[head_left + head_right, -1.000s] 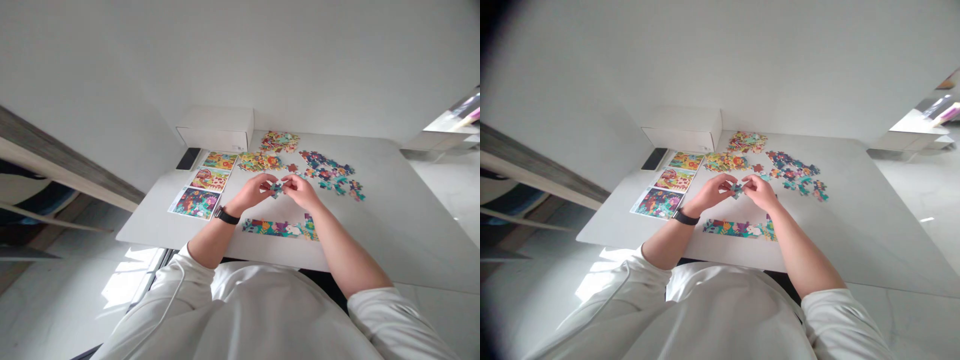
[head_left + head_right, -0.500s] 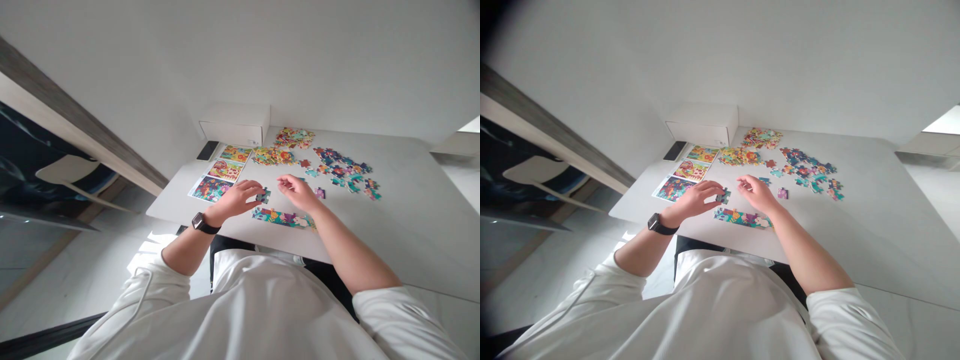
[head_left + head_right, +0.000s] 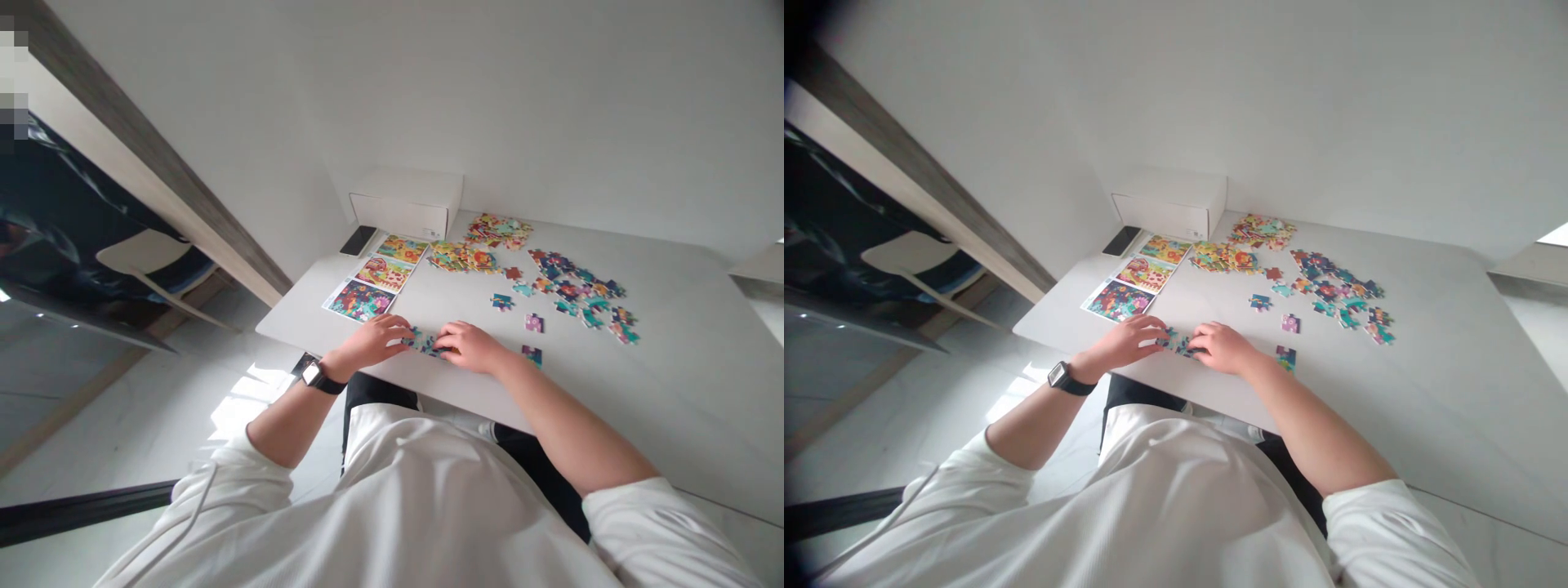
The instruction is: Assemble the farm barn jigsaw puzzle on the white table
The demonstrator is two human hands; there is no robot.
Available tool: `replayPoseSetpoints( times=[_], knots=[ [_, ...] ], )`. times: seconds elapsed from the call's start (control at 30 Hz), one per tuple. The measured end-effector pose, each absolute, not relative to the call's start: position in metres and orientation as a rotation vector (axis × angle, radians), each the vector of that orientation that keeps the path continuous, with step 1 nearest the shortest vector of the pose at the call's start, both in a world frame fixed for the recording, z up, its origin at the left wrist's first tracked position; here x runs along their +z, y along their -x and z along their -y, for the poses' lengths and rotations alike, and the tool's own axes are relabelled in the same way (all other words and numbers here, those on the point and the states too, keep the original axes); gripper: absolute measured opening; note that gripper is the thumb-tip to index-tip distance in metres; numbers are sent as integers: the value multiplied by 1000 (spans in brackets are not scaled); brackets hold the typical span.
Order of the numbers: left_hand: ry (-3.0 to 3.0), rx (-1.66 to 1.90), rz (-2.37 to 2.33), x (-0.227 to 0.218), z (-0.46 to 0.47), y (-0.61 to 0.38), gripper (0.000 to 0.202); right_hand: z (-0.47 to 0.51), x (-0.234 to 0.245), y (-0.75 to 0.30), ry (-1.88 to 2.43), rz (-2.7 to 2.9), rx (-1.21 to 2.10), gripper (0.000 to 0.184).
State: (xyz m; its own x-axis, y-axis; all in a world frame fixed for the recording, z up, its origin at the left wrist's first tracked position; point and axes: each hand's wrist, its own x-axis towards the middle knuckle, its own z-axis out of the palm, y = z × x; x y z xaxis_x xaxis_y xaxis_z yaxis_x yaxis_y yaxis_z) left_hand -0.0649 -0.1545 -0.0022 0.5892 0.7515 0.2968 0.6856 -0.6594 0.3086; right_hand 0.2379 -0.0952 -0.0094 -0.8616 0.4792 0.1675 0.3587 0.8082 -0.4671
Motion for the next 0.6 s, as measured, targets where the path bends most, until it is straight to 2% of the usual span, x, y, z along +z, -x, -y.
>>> replayPoseSetpoints(
  times=[0.17,0.6],
  knots=[
    [-2660,582,-1209,-7,153,67,25,95,-13,-236,625,2735,532,24],
    [-2627,579,-1276,-12,154,63,27,95,-12,-238,637,2717,572,26]
  ],
)
